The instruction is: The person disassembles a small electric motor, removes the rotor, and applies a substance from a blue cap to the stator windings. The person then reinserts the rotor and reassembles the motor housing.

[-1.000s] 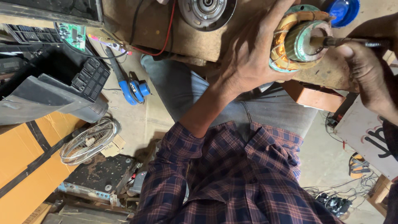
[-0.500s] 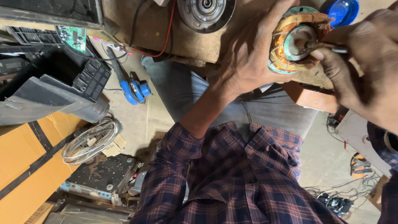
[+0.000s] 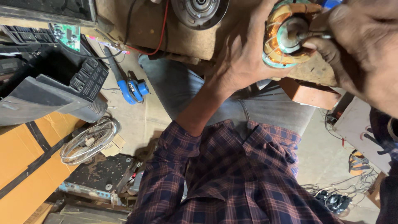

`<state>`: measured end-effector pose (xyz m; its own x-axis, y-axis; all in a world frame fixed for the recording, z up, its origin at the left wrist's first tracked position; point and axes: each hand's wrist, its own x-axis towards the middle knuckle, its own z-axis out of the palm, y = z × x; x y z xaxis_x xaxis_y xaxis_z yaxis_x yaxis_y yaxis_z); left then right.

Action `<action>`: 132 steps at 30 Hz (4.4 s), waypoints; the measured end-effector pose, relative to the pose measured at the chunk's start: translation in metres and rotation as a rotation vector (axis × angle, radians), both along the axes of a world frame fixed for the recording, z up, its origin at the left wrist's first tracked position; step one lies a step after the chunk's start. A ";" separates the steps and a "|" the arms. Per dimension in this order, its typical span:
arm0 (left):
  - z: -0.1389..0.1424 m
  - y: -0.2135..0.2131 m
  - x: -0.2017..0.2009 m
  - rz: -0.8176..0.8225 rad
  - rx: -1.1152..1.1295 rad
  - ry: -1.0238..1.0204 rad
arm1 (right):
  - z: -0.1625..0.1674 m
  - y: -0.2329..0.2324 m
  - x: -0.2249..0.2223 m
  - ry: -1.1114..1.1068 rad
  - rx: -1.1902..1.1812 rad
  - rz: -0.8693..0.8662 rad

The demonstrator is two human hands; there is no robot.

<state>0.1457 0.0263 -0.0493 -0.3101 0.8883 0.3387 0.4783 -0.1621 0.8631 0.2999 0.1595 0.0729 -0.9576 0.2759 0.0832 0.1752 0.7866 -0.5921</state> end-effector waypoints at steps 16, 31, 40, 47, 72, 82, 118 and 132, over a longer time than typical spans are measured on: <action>-0.001 0.005 0.007 0.068 0.065 0.009 | -0.017 -0.021 0.016 0.170 -0.242 -0.318; 0.007 0.001 0.002 0.006 0.015 -0.060 | -0.016 0.024 -0.012 -0.015 -0.395 -0.027; 0.007 -0.001 0.002 -0.055 -0.021 -0.136 | -0.028 -0.023 -0.006 0.303 -0.199 -0.292; 0.009 -0.004 -0.004 -0.031 -0.060 -0.100 | -0.020 0.023 -0.014 0.095 -0.407 0.034; 0.026 -0.002 -0.010 -0.022 -0.010 -0.075 | -0.012 -0.009 0.013 0.209 -0.382 -0.183; 0.028 -0.006 -0.008 0.015 -0.061 -0.011 | -0.008 -0.010 0.004 0.313 -0.298 -0.154; 0.015 -0.003 -0.004 -0.037 -0.023 -0.058 | -0.004 -0.007 0.003 0.151 -0.349 -0.221; 0.013 0.000 0.001 0.026 -0.021 0.005 | -0.001 -0.014 0.001 0.202 -0.304 -0.268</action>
<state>0.1468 0.0263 -0.0360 -0.3320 0.8867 0.3219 0.4863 -0.1315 0.8639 0.3006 0.1450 0.0723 -0.8220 0.5525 0.1377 0.2064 0.5145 -0.8323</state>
